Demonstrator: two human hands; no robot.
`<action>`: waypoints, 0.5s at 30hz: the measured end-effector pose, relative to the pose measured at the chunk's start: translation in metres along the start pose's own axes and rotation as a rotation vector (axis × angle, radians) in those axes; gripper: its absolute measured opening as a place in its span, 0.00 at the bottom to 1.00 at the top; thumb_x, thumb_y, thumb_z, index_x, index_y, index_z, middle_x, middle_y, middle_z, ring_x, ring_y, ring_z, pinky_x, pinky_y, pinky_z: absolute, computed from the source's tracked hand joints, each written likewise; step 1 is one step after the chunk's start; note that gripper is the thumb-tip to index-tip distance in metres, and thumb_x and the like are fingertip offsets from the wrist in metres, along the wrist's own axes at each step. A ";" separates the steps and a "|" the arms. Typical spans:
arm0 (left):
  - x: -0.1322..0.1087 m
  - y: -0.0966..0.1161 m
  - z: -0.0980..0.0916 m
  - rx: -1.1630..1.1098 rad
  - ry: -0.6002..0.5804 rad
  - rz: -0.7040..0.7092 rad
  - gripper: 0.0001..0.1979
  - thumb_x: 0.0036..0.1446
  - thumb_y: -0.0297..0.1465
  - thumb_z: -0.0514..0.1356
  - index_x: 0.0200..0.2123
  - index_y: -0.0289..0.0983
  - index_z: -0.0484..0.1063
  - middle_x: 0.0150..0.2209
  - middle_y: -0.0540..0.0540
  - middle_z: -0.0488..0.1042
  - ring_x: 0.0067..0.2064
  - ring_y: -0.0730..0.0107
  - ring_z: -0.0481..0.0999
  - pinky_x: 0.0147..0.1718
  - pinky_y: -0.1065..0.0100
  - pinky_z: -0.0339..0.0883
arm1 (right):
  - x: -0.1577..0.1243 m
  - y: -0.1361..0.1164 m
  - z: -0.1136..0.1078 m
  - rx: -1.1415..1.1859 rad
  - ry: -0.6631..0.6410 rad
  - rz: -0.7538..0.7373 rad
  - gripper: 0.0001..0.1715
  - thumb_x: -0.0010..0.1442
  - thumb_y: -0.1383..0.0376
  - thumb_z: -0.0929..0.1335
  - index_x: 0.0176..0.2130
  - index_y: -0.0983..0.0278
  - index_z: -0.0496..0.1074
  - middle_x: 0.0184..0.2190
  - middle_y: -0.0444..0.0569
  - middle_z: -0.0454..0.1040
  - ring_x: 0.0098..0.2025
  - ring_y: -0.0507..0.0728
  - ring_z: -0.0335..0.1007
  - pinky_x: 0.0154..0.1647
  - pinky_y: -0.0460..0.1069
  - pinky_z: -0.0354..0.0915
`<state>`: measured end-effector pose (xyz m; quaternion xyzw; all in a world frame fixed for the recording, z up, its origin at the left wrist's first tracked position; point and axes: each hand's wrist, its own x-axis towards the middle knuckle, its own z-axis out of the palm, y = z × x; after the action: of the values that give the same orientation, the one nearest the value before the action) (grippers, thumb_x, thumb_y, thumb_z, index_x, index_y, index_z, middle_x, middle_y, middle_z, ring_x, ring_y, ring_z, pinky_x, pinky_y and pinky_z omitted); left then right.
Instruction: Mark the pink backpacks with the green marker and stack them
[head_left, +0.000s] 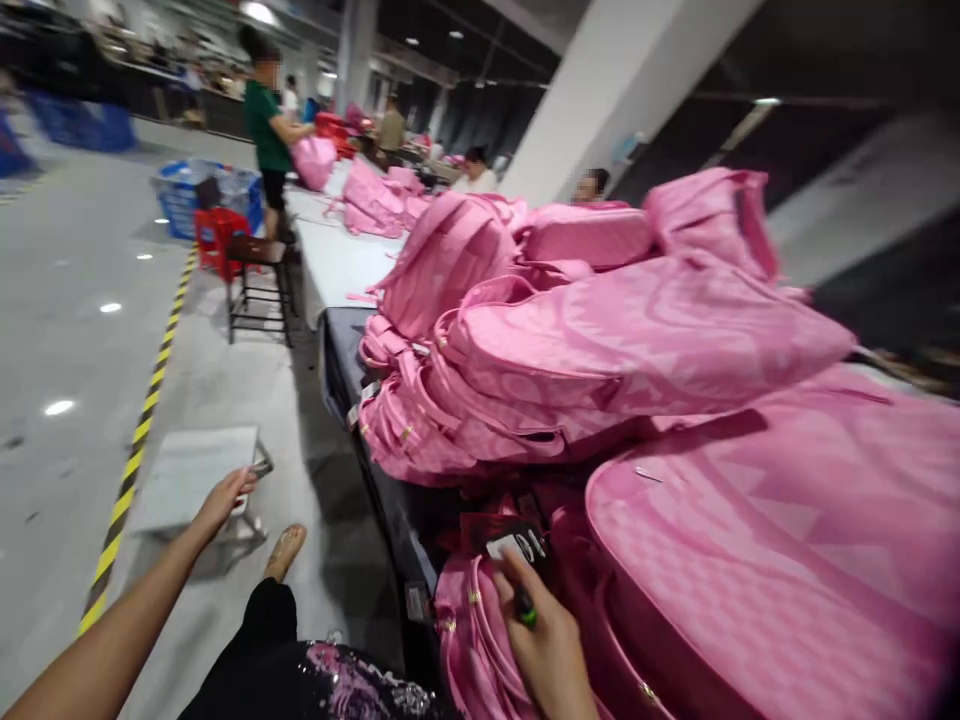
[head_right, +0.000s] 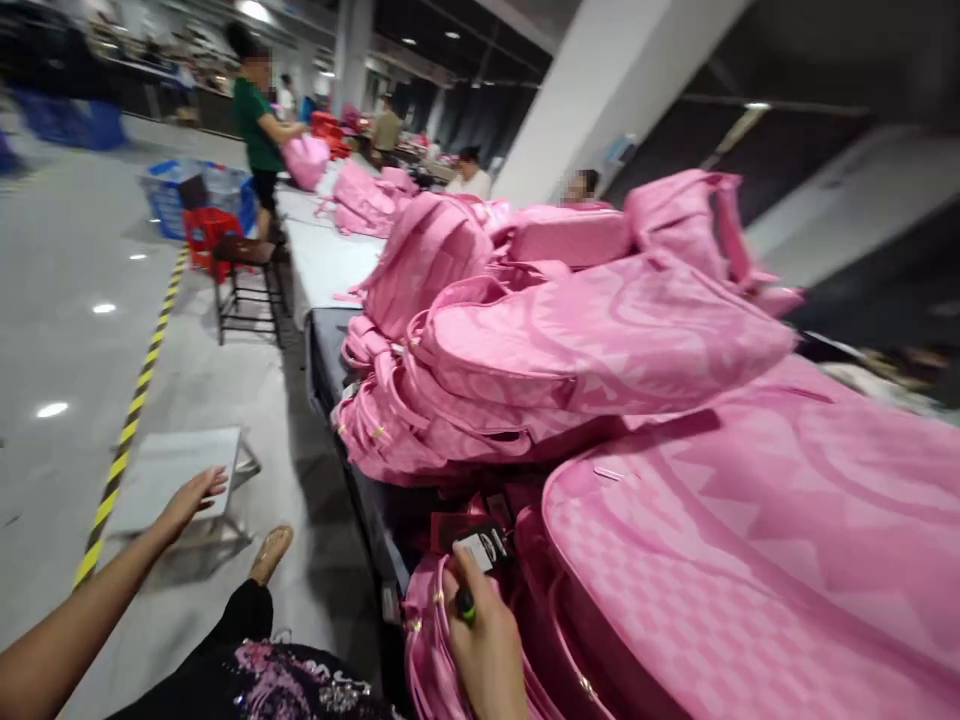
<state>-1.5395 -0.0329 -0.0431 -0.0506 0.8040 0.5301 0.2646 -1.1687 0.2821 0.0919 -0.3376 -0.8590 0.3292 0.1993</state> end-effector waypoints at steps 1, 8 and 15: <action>0.039 0.036 0.020 -0.012 -0.073 0.059 0.39 0.52 0.63 0.51 0.51 0.36 0.71 0.57 0.32 0.74 0.56 0.49 0.77 0.46 0.57 0.72 | 0.017 -0.018 -0.008 -0.080 0.119 -0.049 0.27 0.64 0.51 0.66 0.54 0.64 0.75 0.48 0.57 0.81 0.48 0.63 0.80 0.49 0.54 0.75; 0.180 0.264 0.207 -0.138 -0.573 0.398 0.30 0.63 0.54 0.54 0.54 0.36 0.72 0.57 0.38 0.74 0.57 0.57 0.74 0.56 0.53 0.67 | 0.102 -0.119 -0.046 -0.505 0.480 -0.345 0.25 0.68 0.64 0.66 0.63 0.61 0.67 0.57 0.54 0.73 0.59 0.61 0.70 0.60 0.56 0.68; 0.197 0.347 0.352 -0.180 -0.857 0.490 0.20 0.66 0.43 0.59 0.51 0.34 0.72 0.50 0.43 0.75 0.50 0.61 0.76 0.52 0.53 0.71 | 0.143 -0.144 -0.062 -0.665 0.560 -0.264 0.26 0.68 0.66 0.66 0.64 0.61 0.65 0.60 0.55 0.70 0.61 0.62 0.67 0.62 0.58 0.66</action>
<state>-1.7026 0.4657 0.0437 0.3396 0.5622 0.6170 0.4334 -1.2971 0.3303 0.2530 -0.3471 -0.8667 -0.0969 0.3448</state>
